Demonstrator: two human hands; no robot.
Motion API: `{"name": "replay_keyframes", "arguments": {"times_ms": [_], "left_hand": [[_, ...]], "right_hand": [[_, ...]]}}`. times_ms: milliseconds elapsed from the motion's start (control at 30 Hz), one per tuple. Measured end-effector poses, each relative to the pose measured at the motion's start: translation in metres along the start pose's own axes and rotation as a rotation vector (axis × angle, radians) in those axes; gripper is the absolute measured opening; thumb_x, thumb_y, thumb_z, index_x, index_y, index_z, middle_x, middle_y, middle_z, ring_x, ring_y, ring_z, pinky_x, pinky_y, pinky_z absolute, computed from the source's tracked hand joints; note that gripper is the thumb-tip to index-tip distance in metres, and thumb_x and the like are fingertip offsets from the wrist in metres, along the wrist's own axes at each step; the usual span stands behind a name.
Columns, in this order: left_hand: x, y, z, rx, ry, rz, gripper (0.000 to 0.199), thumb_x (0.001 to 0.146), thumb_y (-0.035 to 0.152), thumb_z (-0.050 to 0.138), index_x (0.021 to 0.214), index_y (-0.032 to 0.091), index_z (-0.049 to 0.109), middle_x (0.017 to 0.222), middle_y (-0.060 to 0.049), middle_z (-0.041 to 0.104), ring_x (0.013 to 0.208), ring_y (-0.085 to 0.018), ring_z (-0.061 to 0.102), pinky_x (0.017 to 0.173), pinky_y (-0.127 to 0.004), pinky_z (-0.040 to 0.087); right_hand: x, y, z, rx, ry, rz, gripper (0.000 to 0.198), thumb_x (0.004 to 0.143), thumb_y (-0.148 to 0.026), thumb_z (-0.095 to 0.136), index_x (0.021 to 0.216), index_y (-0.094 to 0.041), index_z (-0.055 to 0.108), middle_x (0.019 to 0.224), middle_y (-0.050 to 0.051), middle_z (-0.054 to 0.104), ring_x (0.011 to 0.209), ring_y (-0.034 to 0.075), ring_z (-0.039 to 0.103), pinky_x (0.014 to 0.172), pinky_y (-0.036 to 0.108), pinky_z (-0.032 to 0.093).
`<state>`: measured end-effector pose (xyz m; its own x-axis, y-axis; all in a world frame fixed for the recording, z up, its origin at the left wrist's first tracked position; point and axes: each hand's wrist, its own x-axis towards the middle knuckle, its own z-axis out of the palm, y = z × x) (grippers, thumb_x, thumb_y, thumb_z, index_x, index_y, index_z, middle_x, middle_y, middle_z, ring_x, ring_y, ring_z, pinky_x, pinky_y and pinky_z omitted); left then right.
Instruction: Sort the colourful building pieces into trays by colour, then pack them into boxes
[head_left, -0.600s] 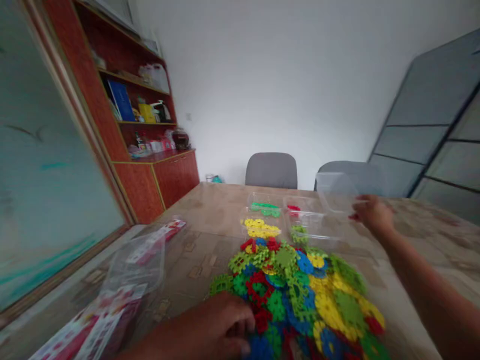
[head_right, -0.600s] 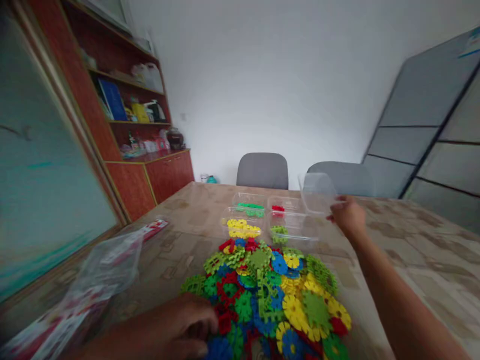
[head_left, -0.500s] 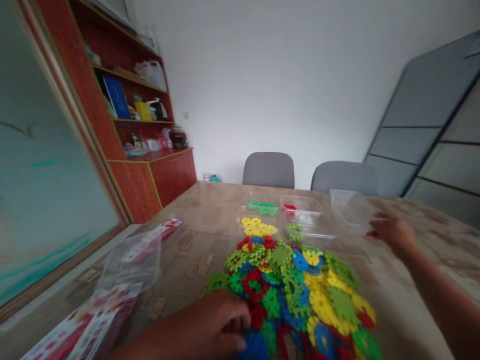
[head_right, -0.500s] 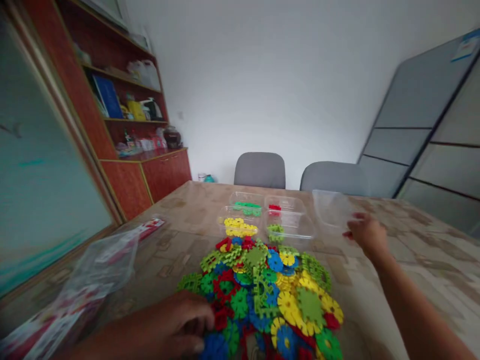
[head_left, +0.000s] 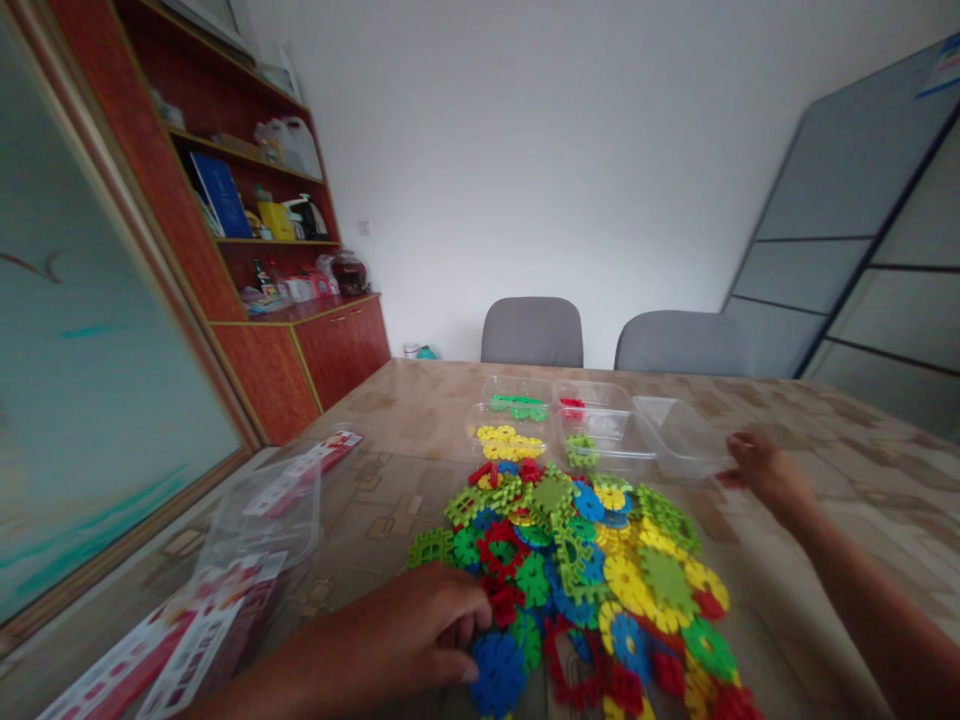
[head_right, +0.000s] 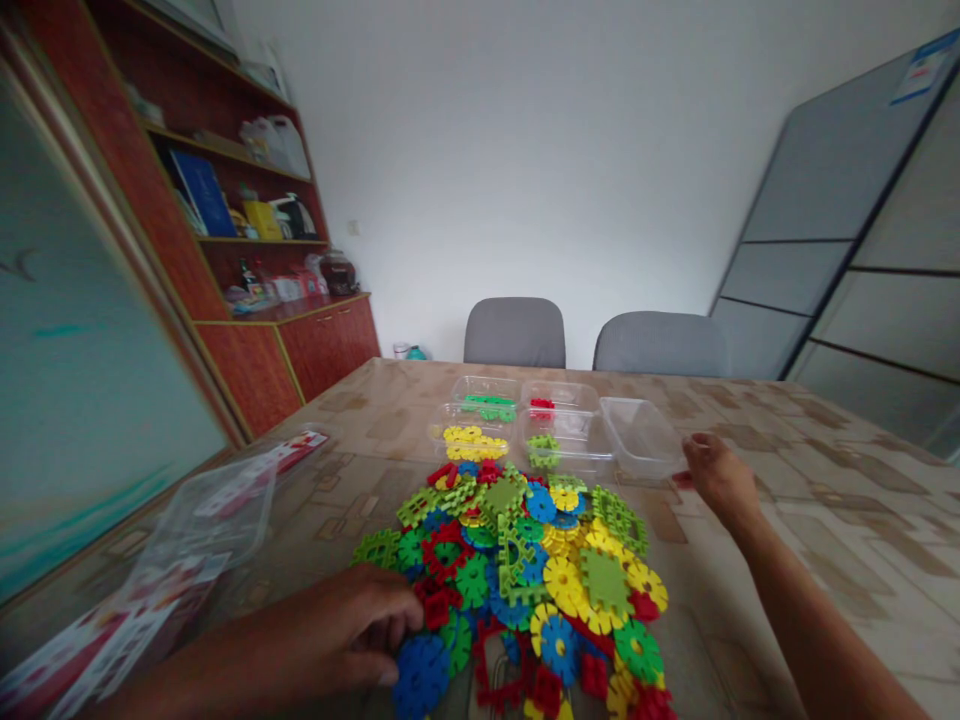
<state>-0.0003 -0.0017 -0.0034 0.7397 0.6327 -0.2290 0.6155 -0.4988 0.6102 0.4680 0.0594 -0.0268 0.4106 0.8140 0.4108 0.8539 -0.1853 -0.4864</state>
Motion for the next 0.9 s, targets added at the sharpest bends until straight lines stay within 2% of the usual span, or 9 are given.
{"name": "replay_keyframes", "arguments": {"times_ms": [100,167,300,400,467,567,667,767,900], "left_hand": [[-0.001,0.003,0.0,0.014,0.008,-0.01,0.022,0.072,0.02,0.073,0.088,0.023,0.059,0.08,0.006,0.059,0.074,-0.013,0.055,0.058,-0.019,0.031],[-0.002,0.008,0.001,0.052,0.022,-0.028,0.032,0.069,0.026,0.078,0.094,0.025,0.058,0.083,0.006,0.059,0.076,-0.015,0.055,0.059,-0.02,0.032],[-0.003,0.015,0.008,0.146,0.043,-0.058,0.043,0.065,0.031,0.082,0.099,0.025,0.056,0.095,0.002,0.061,0.085,-0.02,0.056,0.065,-0.023,0.033],[-0.001,0.012,0.012,0.177,0.076,-0.062,0.029,0.073,0.022,0.075,0.094,0.023,0.056,0.096,0.001,0.062,0.088,-0.02,0.057,0.067,-0.024,0.034],[0.001,0.006,0.012,0.185,0.095,-0.055,0.015,0.08,0.016,0.066,0.09,0.022,0.056,0.092,0.001,0.063,0.087,-0.019,0.058,0.069,-0.024,0.034],[0.001,-0.001,0.007,0.214,0.128,-0.032,0.011,0.082,0.017,0.064,0.089,0.022,0.058,0.09,0.002,0.063,0.087,-0.019,0.058,0.07,-0.025,0.034],[-0.001,-0.002,0.004,0.231,0.134,-0.013,0.022,0.077,0.025,0.073,0.093,0.024,0.057,0.088,0.003,0.062,0.083,-0.018,0.057,0.065,-0.024,0.032],[0.0,0.0,0.007,0.196,0.118,0.036,0.03,0.075,0.034,0.075,0.098,0.027,0.057,0.093,0.004,0.062,0.086,-0.019,0.057,0.066,-0.024,0.033],[0.004,0.0,0.015,0.161,0.12,0.032,0.035,0.074,0.032,0.077,0.103,0.028,0.058,0.102,0.003,0.063,0.093,-0.02,0.057,0.073,-0.025,0.035]], "right_hand": [[-0.002,-0.017,-0.024,-0.091,0.052,0.016,0.025,0.086,-0.025,0.046,0.096,-0.012,0.064,0.082,0.021,0.067,0.065,0.028,0.063,0.058,0.037,0.04],[-0.008,-0.042,-0.035,-0.08,0.031,-0.048,0.028,0.087,-0.027,0.044,0.102,-0.014,0.063,0.092,0.02,0.065,0.074,0.028,0.063,0.061,0.037,0.041],[-0.054,-0.108,-0.032,0.173,-0.313,-0.306,0.022,0.087,-0.036,0.048,0.09,-0.021,0.064,0.067,0.004,0.064,0.056,0.018,0.058,0.055,0.029,0.043],[-0.114,-0.146,-0.015,0.297,-0.603,-0.608,0.023,0.09,-0.027,0.046,0.078,-0.021,0.064,0.068,0.002,0.064,0.061,0.016,0.058,0.057,0.027,0.042],[-0.15,-0.159,-0.005,0.302,-0.714,-0.685,0.012,0.082,-0.02,0.059,0.092,-0.022,0.065,0.082,0.002,0.066,0.069,0.016,0.06,0.06,0.026,0.043],[-0.179,-0.163,0.003,0.226,-0.825,-0.728,0.023,0.07,-0.01,0.067,0.089,-0.023,0.066,0.09,0.003,0.064,0.077,0.018,0.06,0.063,0.026,0.044],[-0.177,-0.16,0.004,0.187,-0.776,-0.722,0.014,0.076,-0.012,0.063,0.085,-0.022,0.065,0.088,0.003,0.062,0.079,0.019,0.06,0.066,0.028,0.046],[-0.162,-0.154,0.006,0.129,-0.625,-0.685,0.011,0.085,-0.016,0.054,0.087,-0.02,0.064,0.089,0.005,0.061,0.081,0.02,0.06,0.07,0.032,0.048],[-0.149,-0.145,0.014,-0.043,-0.463,-0.657,0.022,0.079,-0.02,0.063,0.1,-0.016,0.066,0.099,0.012,0.063,0.092,0.03,0.06,0.079,0.046,0.049]]}}
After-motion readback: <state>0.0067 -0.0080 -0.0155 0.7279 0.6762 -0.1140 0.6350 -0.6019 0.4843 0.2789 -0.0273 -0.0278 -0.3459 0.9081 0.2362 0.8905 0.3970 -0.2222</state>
